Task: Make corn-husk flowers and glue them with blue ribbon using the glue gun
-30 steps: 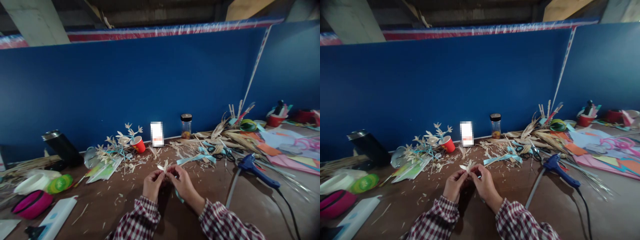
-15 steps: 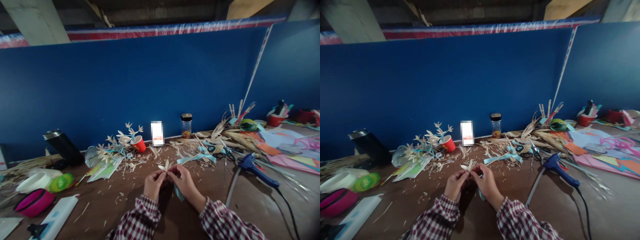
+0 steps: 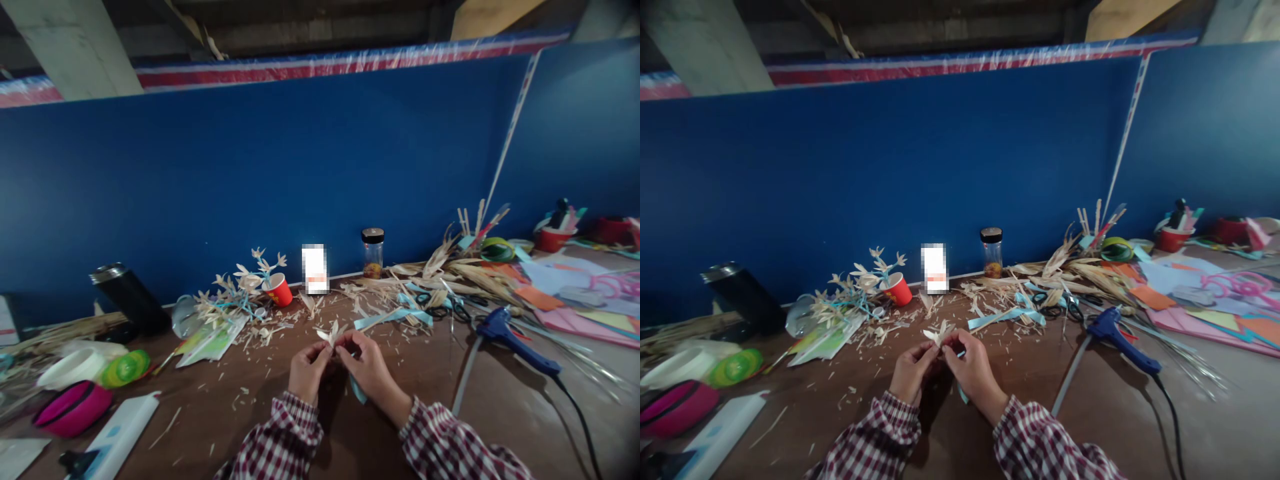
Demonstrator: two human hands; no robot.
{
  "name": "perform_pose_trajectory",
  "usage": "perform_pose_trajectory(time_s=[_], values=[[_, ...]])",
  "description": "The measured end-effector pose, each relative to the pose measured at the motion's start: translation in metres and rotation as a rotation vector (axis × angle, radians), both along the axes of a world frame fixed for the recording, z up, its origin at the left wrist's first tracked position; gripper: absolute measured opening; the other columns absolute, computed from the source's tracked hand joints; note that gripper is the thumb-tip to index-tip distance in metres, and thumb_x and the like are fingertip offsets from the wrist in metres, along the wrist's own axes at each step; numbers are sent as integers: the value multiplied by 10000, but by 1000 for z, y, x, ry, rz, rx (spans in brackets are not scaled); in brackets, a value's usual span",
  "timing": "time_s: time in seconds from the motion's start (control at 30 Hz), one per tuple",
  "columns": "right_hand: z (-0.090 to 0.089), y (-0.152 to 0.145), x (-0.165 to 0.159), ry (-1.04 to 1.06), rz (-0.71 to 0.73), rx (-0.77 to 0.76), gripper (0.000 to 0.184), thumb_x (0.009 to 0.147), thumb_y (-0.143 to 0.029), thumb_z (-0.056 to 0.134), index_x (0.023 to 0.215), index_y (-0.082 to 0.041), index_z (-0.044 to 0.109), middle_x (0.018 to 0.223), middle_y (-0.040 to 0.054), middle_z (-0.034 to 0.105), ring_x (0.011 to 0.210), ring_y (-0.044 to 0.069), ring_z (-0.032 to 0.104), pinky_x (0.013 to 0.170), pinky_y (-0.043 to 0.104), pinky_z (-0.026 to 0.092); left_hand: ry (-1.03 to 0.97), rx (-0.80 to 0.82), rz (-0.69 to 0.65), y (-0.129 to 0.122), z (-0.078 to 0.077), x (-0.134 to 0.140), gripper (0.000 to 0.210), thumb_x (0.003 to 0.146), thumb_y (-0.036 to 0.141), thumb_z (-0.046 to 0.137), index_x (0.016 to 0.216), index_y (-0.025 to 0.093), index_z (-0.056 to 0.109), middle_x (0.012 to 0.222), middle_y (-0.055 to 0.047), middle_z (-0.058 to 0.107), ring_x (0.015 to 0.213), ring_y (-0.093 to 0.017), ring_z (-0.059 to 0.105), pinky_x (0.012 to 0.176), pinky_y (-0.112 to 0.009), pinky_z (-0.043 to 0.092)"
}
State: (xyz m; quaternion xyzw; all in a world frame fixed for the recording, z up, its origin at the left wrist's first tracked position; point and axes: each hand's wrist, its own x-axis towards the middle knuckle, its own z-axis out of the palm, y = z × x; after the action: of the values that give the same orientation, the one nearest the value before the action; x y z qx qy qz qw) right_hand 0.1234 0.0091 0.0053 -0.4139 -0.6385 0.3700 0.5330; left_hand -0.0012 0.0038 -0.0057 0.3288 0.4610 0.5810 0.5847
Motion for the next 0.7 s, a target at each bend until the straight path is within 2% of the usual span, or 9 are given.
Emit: perform_pose_trajectory(time_s=[0.4,0.57,0.7], values=[[1,-1,0,14,-7,-10,59,745,-202,512,752,-167,559,684,6,588,627,134,540,587,226,436,-68,39,-57,-2,3,1,208,587,258,718,734,118,669,637,-29,663,561,-120,581,562,-231,456],[0,-1,-1,-8,-19,-15,60,751,-202,511,754,-167,559,702,9,597,642,136,548,603,225,434,-41,35,-55,1,-1,-1,187,599,273,709,700,122,663,530,13,607,460,-76,509,489,-199,410],[1,-1,-1,-8,-3,-22,75,759,-194,500,776,-172,570,708,7,606,651,136,554,613,223,435,-67,12,-36,1,-1,0,211,594,285,711,716,121,662,527,13,595,460,-77,504,492,-206,410]])
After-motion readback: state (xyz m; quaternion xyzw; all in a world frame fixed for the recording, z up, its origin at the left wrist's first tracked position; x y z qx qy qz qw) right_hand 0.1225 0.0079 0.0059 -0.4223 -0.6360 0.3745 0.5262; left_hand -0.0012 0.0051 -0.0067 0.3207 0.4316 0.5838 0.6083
